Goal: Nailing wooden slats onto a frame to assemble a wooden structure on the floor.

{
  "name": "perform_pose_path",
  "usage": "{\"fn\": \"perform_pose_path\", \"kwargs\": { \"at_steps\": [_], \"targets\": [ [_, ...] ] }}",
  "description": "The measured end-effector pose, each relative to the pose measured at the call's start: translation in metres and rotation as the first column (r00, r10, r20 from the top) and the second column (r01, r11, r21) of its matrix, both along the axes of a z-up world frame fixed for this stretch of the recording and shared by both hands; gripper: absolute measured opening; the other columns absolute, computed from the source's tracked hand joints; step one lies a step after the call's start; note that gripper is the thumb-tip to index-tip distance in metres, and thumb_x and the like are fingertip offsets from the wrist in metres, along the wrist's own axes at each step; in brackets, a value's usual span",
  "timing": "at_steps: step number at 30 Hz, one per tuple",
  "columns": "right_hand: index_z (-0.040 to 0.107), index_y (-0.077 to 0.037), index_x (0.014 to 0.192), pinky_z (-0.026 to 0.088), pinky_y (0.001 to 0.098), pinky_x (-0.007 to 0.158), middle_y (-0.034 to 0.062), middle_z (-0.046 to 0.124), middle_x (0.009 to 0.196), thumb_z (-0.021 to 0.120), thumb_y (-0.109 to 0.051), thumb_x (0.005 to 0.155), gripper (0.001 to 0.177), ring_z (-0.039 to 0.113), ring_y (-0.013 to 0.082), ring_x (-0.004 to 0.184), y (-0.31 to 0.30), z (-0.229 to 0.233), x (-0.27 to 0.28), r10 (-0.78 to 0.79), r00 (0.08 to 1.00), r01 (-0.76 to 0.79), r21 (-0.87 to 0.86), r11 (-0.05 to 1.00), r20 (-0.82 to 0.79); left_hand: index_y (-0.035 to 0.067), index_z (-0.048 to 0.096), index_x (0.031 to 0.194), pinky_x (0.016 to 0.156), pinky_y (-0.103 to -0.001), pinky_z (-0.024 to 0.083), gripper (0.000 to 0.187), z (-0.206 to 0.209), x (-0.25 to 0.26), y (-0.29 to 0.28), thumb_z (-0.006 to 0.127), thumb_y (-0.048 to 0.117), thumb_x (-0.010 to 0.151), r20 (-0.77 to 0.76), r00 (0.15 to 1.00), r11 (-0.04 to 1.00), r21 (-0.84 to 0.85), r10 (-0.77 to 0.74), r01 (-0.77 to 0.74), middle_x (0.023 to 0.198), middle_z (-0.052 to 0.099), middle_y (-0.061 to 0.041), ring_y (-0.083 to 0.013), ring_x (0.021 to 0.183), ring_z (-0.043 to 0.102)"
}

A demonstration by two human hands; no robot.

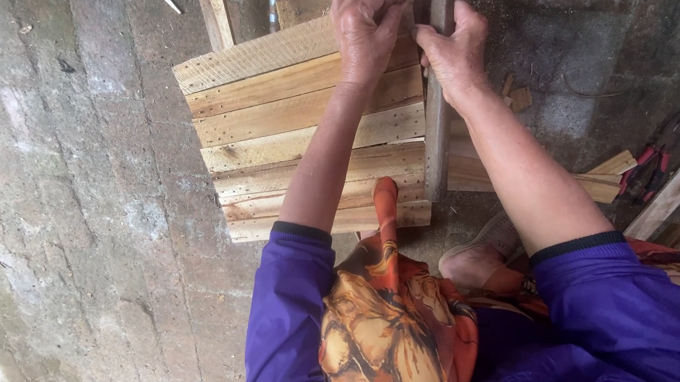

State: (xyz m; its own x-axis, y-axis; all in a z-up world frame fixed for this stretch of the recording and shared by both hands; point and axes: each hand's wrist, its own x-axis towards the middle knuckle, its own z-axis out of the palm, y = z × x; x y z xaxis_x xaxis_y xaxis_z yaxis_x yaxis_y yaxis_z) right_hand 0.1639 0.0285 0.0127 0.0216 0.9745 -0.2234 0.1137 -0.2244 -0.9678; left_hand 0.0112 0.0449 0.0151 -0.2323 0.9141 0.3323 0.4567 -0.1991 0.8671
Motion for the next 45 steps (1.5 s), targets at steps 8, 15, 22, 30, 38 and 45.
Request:
{"fn": "perform_pose_path", "kwargs": {
  "at_steps": [8, 15, 22, 30, 38, 45],
  "targets": [
    [0.062, -0.004, 0.1, 0.054, 0.0215, 0.041, 0.0035, 0.063, 0.08, 0.075, 0.007, 0.091, 0.019, 0.057, 0.01, 0.053, -0.002, -0.003, 0.002, 0.011, 1.0, -0.011, 0.006, 1.0, -0.007, 0.018, 0.081, 0.09, 0.083, -0.032, 0.052, 0.014, -0.009, 0.001, -0.002, 0.085, 0.015, 0.077, -0.054, 0.997, 0.998, -0.028, 0.063, -0.064, 0.094, 0.068, 0.005, -0.0157, 0.092, 0.055],
    [0.062, -0.004, 0.101, 0.053, 0.0215, 0.042, 0.0034, 0.062, 0.079, 0.073, 0.008, 0.091, 0.019, 0.056, 0.0094, 0.054, 0.0, 0.0, 0.001, 0.009, 1.0, -0.009, 0.013, 1.0, -0.024, 0.02, 0.081, 0.089, 0.088, -0.035, 0.05, 0.013, -0.004, 0.003, 0.001, 0.084, 0.016, 0.076, -0.103, 0.993, 0.998, 0.007, 0.062, -0.061, 0.096, 0.069, 0.007, -0.016, 0.093, 0.059],
    [0.062, -0.003, 0.101, 0.052, 0.0219, 0.039, 0.0028, 0.062, 0.076, 0.073, 0.007, 0.09, 0.019, 0.056, 0.0098, 0.05, -0.001, 0.002, 0.001, 0.009, 1.0, -0.008, 0.007, 1.0, -0.017, 0.022, 0.083, 0.09, 0.094, -0.037, 0.047, 0.013, -0.007, 0.004, 0.0, 0.085, 0.02, 0.078, -0.144, 0.988, 0.997, -0.039, 0.055, -0.061, 0.097, 0.068, 0.009, -0.0149, 0.095, 0.059],
    [0.062, -0.002, 0.102, 0.055, 0.0212, 0.042, 0.0047, 0.062, 0.081, 0.071, 0.01, 0.09, 0.019, 0.057, 0.0103, 0.054, 0.0, -0.004, 0.001, 0.008, 1.0, -0.007, 0.032, 0.999, -0.007, 0.021, 0.081, 0.086, 0.096, -0.039, 0.045, 0.01, -0.005, 0.004, 0.0, 0.084, 0.018, 0.077, -0.158, 0.985, 0.998, -0.005, 0.062, -0.064, 0.097, 0.067, 0.01, -0.0152, 0.095, 0.06],
    [0.06, -0.004, 0.105, 0.054, 0.0233, 0.042, 0.0013, 0.054, 0.079, 0.062, 0.005, 0.105, 0.01, 0.052, 0.0113, 0.052, -0.004, 0.019, 0.015, 0.052, 0.999, -0.054, 0.109, 0.993, 0.014, 0.023, 0.079, 0.084, 0.091, -0.037, 0.045, 0.009, -0.007, 0.003, 0.001, 0.083, 0.018, 0.076, -0.156, 0.986, 0.998, 0.026, 0.064, -0.061, 0.088, 0.068, 0.011, -0.0129, 0.087, 0.059],
    [0.053, 0.0, 0.105, 0.032, 0.028, 0.04, -0.001, 0.044, 0.069, 0.059, 0.011, 0.109, 0.014, 0.04, 0.0131, 0.051, -0.034, 0.065, 0.037, 0.197, 0.936, -0.294, 0.342, 0.893, 0.291, 0.021, 0.079, 0.083, 0.094, -0.038, 0.045, 0.012, -0.009, 0.003, 0.001, 0.082, 0.015, 0.074, -0.192, 0.978, 0.997, 0.007, 0.075, -0.075, 0.095, 0.066, 0.008, -0.0171, 0.093, 0.058]
  ]
}}
